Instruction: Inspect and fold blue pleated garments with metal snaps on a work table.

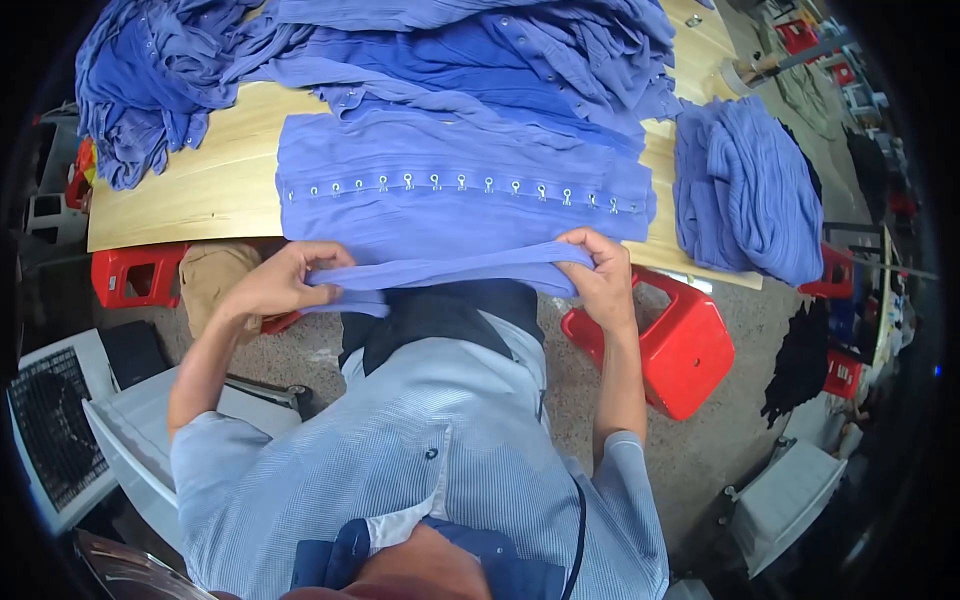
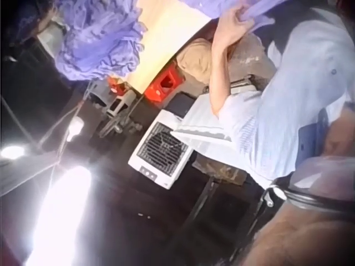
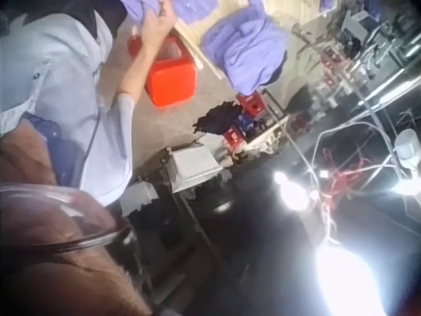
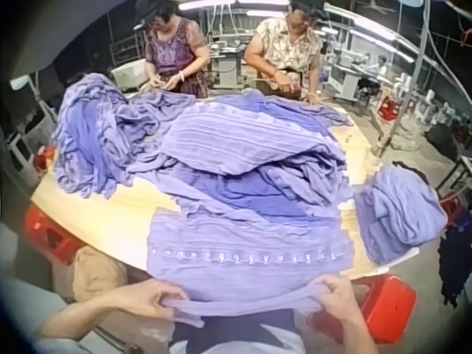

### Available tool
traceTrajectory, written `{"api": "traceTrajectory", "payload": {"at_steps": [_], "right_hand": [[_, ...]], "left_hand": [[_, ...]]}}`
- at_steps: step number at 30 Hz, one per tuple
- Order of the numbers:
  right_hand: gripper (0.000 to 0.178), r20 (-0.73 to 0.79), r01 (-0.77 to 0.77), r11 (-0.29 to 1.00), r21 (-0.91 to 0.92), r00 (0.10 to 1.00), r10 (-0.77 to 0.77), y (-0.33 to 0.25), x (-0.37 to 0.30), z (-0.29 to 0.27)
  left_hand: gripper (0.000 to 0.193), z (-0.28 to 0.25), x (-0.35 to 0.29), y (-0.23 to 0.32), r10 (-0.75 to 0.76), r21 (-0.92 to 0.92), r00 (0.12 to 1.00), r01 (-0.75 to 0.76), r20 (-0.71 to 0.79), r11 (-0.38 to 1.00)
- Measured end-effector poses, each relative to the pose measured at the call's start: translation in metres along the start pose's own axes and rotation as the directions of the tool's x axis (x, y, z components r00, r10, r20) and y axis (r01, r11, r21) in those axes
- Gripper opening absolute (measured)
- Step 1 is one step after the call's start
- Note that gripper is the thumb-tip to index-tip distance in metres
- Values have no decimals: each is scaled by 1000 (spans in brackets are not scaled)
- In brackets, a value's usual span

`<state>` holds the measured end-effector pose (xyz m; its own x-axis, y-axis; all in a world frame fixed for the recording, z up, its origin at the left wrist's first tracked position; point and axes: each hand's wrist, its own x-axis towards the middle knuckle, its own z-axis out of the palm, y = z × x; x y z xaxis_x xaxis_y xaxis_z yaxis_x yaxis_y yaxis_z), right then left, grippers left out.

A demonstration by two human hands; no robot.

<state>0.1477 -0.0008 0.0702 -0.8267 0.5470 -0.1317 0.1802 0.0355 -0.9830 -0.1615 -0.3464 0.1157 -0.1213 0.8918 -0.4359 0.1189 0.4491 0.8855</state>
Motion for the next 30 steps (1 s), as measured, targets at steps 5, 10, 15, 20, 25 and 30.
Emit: {"api": "traceTrajectory", "payload": {"at_steps": [5,10,15,20,25,30], "right_hand": [[4,12,34,994,101,999,-35,-1,30,5],[17,49,2,993,-116,999,4,-2,52,14],[18,-60,-50,962,-270,998,35,2,60,20],[14,-142,-62,976,209,985,94,41,74,-10],[12,-532,40,976,216,842,84,43,82,8],[15,-478,86,993,77,878,-39,54,84,-9]], "left_hand": [[30,-49,2,22,-279,-137,937,311,212,940],[42,-58,18,-11,-313,-646,947,196,-71,738],[50,-76,5,-11,-157,-98,985,149,-74,984],[22,-89,-20,12,-243,-9,970,243,9,970],[28,-82,-1,-42,-148,-552,987,88,-66,829],[31,-99,18,-51,-327,-405,878,174,-349,898]]}}
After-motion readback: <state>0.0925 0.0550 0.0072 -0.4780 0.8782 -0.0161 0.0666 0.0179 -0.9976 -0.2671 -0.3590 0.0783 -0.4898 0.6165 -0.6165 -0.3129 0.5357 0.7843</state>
